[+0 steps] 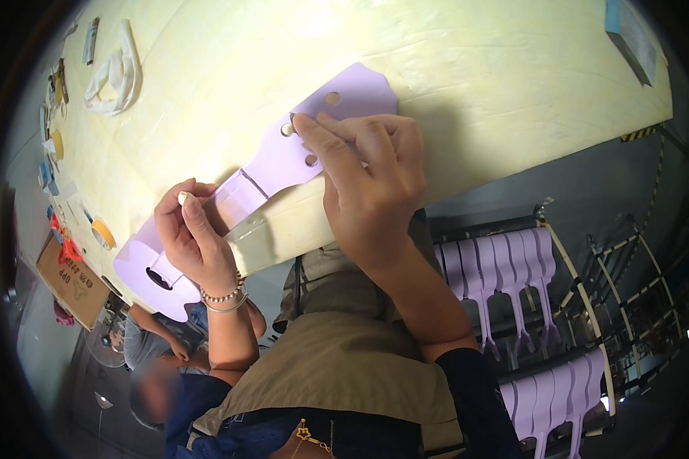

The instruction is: The person uses a utility knife to trim edges and a sanding block to smooth the surface of a purple guitar neck and body. The person places the finished parts on a nearby rack.

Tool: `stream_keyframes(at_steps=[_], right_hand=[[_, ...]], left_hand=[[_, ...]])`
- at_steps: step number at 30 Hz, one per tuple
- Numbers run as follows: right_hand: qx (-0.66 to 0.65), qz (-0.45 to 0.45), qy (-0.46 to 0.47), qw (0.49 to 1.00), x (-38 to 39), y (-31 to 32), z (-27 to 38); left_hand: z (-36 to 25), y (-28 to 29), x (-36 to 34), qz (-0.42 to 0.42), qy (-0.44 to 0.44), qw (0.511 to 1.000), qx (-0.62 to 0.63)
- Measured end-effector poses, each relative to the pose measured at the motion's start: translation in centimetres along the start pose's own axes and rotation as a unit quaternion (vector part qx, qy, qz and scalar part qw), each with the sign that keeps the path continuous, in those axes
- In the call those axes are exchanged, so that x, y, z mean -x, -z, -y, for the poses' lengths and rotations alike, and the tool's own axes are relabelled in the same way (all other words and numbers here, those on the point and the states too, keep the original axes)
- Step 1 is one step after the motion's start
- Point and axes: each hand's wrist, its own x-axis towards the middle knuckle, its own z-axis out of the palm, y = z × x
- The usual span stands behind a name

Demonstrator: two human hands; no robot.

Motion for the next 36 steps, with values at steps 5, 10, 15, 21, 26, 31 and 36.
stream_keyframes(at_steps=[5,10,15,21,26,31,36], right_hand=[[-0.029,0.011,0.000,1.000,-0.14,0.29,-0.38],[0.011,-0.010,0.032,0.999,0.12,0.07,-0.41],[0.007,0.010,0.036,0.999,-0.21,0.34,-0.52],[-0.037,0.027,-0.002,0.999,-0.12,0.52,-0.50],[-0.016,0.021,0.008,1.000,-0.07,0.36,-0.40],[-0.033,0.007,0.009,0.999,0.04,0.08,-0.67],[0.002,-0.006,0.019,1.000,0.09,-0.13,-0.47]], left_hand=[[0.30,0.09,0.01,-0.001,-0.008,1.000,-0.013],[0.07,0.10,0.12,0.008,0.004,1.000,-0.011],[0.37,0.07,-0.06,0.002,-0.015,1.000,-0.028],[0.10,0.34,0.20,0.023,0.016,0.999,-0.027],[-0.18,0.22,0.05,0.027,0.026,0.999,-0.021],[-0.12,0.25,0.24,0.026,0.029,0.999,-0.024],[-0.16,0.27,0.21,0.030,0.030,0.999,-0.016]])
